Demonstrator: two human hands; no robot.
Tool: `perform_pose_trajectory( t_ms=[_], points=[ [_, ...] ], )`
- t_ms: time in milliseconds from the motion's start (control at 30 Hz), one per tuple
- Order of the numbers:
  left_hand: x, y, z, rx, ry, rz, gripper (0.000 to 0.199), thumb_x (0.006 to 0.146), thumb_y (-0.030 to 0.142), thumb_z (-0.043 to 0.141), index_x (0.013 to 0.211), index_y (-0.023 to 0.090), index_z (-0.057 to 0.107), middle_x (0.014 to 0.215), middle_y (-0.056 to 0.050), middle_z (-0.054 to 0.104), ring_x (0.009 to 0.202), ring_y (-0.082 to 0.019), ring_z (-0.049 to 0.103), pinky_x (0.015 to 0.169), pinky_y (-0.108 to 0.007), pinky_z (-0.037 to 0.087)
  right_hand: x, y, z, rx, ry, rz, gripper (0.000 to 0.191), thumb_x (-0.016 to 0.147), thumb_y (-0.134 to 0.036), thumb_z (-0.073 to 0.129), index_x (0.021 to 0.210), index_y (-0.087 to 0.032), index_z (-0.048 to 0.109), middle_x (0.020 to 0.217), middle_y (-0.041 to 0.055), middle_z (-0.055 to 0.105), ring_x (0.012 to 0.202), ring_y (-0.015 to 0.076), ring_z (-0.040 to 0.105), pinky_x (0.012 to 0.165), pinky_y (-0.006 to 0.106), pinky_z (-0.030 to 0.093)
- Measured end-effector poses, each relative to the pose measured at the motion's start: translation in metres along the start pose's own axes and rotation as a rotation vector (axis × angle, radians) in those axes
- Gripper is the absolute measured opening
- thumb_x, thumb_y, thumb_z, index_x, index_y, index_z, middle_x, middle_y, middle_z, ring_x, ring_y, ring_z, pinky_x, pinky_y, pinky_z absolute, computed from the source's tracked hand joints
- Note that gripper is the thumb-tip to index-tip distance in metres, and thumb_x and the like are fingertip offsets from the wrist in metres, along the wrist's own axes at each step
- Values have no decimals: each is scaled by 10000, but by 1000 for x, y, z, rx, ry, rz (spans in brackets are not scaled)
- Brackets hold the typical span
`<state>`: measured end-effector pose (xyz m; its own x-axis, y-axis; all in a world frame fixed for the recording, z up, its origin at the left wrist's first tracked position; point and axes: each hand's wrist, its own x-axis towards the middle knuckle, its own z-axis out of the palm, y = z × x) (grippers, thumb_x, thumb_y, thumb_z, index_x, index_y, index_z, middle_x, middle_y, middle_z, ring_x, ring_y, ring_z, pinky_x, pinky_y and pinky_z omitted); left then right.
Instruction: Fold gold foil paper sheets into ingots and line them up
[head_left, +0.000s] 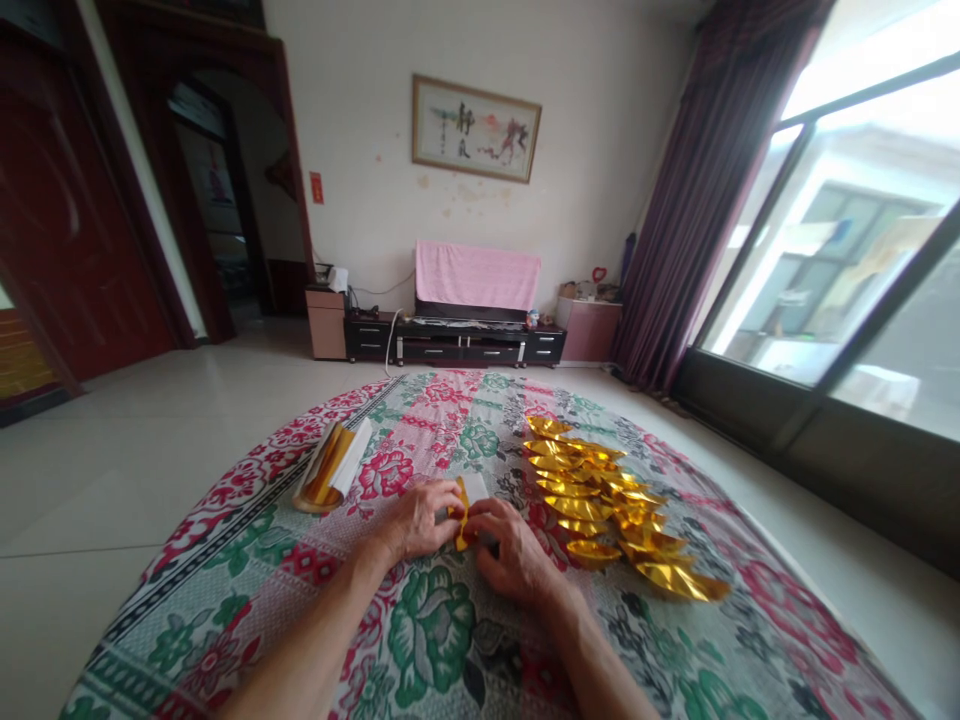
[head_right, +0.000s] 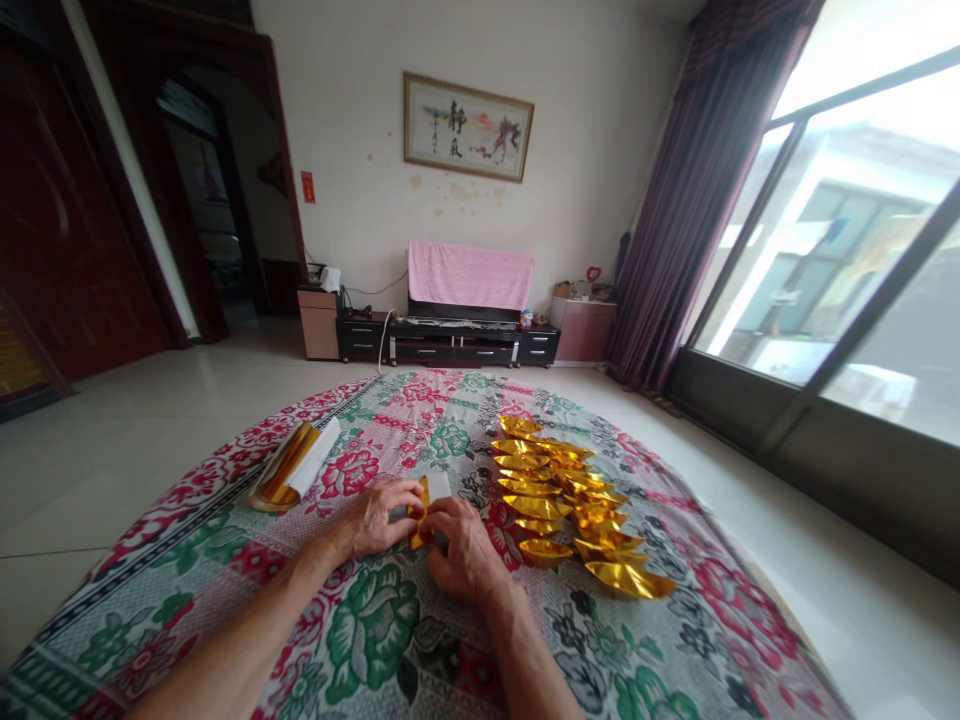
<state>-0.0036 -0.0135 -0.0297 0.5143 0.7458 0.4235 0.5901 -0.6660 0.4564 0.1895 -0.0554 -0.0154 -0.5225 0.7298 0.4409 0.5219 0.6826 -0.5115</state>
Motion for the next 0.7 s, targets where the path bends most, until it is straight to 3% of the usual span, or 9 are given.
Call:
perform_pose_trajectory(
  t_ms=[367,700],
  points=[
    [0,-4,-4,-31,-63,-4,254,628,219,686,881,217,655,1145,-41,567,1058,-188,533,954,-298,402,-1,3,-2,20,13,-13,269,666,-33,487,807,-211,631,983,27,592,962,149,537,892,284,388],
    [-1,-4,-6,-67,-71,6,201,630,126,622,810,211,655,1144,-26,559,1063,-164,530,971,-280,390,-2,5,0,25,43,-20,218,694,-55,510,787,-207,636,967,27,605,939,140,553,884,282,400]
  ],
)
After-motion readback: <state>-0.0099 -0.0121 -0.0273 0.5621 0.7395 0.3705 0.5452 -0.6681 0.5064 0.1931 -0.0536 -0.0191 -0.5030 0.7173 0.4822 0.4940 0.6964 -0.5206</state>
